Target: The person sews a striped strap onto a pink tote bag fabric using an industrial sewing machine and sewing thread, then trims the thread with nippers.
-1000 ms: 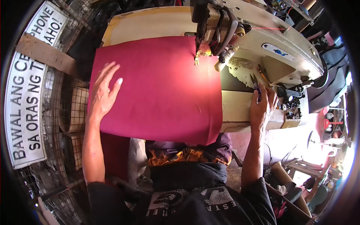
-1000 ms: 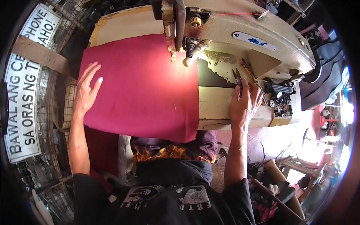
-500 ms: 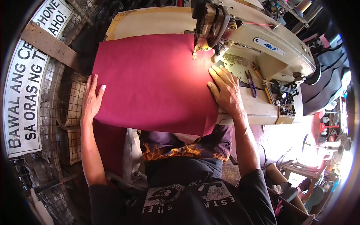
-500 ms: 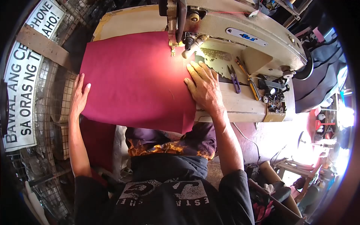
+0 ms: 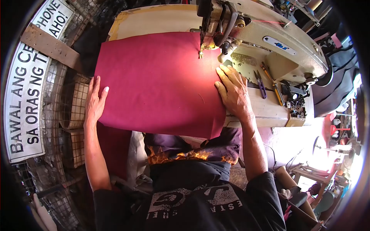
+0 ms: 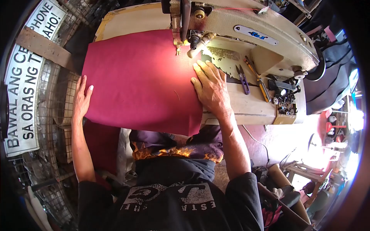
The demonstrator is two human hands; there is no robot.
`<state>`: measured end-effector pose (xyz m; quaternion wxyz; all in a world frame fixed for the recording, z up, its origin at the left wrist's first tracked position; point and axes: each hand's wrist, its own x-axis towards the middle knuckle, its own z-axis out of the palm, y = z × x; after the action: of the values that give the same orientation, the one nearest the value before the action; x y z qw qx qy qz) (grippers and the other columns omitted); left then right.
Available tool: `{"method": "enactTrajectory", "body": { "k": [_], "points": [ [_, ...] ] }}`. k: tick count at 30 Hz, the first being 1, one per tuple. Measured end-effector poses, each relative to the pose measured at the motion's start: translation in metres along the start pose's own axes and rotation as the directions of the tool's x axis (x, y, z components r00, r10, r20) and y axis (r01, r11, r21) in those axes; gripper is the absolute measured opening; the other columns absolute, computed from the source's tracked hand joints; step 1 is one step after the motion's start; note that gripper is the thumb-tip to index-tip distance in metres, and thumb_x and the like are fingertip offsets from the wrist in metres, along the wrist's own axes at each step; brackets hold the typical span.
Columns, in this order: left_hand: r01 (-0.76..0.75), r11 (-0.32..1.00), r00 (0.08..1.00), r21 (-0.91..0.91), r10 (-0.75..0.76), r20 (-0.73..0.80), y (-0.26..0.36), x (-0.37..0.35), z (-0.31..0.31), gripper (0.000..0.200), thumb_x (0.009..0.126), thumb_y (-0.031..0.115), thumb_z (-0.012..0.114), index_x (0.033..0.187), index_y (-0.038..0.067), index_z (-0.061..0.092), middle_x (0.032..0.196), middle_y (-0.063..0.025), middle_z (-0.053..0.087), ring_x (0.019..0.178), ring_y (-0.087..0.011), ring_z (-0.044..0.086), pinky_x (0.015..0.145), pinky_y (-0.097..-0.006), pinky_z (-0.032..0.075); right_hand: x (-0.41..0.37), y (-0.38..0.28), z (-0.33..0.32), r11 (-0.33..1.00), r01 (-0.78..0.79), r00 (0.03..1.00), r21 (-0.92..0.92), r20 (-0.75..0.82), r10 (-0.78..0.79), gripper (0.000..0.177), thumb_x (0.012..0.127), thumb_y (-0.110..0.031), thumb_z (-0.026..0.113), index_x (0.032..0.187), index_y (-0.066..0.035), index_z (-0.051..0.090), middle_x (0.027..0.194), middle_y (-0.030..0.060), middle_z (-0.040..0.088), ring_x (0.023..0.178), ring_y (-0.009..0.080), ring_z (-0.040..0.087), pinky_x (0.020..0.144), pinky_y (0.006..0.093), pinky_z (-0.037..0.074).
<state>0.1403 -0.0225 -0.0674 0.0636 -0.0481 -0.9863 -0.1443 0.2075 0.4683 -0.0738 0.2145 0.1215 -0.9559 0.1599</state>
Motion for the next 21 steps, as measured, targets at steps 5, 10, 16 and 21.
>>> {"method": "enactTrajectory", "body": {
  "k": [5, 10, 16, 21],
  "points": [
    [0.008, 1.000, 1.000, 0.011, -0.008, 0.000, -0.004, 0.000, 0.003, 0.068, 0.105, 0.051, 0.048, 0.160, 0.014, 0.034, 0.166, -0.0195, 0.026, 0.151, -0.0388, 0.032, 0.119, -0.0462, 0.036, 0.000, 0.001, 0.001, 1.000, 0.004, 1.000, 0.005, -0.016, -0.004, 0.040, 0.097, -0.025, 0.064, 0.133, -0.007, 0.063, 0.139, 0.0116, 0.060, 0.134, 0.0318, 0.051, 0.111, 0.0471, 0.037],
    [0.003, 1.000, 1.000, -0.005, -0.003, -0.005, -0.006, 0.000, 0.005, 0.067, 0.105, 0.052, 0.048, 0.159, 0.014, 0.035, 0.167, -0.0190, 0.025, 0.151, -0.0390, 0.031, 0.120, -0.0473, 0.034, 0.001, 0.001, 0.000, 1.000, 0.005, 1.000, -0.005, -0.006, -0.005, 0.040, 0.096, -0.025, 0.066, 0.132, -0.007, 0.064, 0.138, 0.0128, 0.060, 0.134, 0.0325, 0.052, 0.110, 0.0462, 0.038],
    [0.022, 0.998, 0.999, -0.054, -0.024, -0.047, -0.001, -0.001, 0.004, 0.064, 0.106, 0.049, 0.048, 0.159, 0.014, 0.036, 0.168, -0.0176, 0.020, 0.154, -0.0359, 0.024, 0.123, -0.0479, 0.028, -0.011, -0.031, -0.020, 0.986, -0.010, 0.999, 0.164, -0.036, 0.016, 0.027, 0.087, -0.019, 0.076, 0.109, -0.006, 0.072, 0.113, 0.0094, 0.065, 0.104, 0.0306, 0.060, 0.089, 0.0443, 0.047],
    [-0.047, 0.999, 0.979, -0.006, 0.045, -0.199, -0.001, -0.001, 0.012, 0.059, 0.104, 0.043, 0.055, 0.152, 0.010, 0.046, 0.164, -0.0212, 0.028, 0.148, -0.0413, 0.035, 0.120, -0.0487, 0.034, -0.015, -0.070, -0.013, 0.948, -0.100, 0.995, 0.302, 0.001, 0.104, 0.012, 0.081, -0.012, 0.078, 0.090, -0.007, 0.072, 0.086, 0.0097, 0.061, 0.085, 0.0317, 0.061, 0.080, 0.0438, 0.051]
  ]
}}
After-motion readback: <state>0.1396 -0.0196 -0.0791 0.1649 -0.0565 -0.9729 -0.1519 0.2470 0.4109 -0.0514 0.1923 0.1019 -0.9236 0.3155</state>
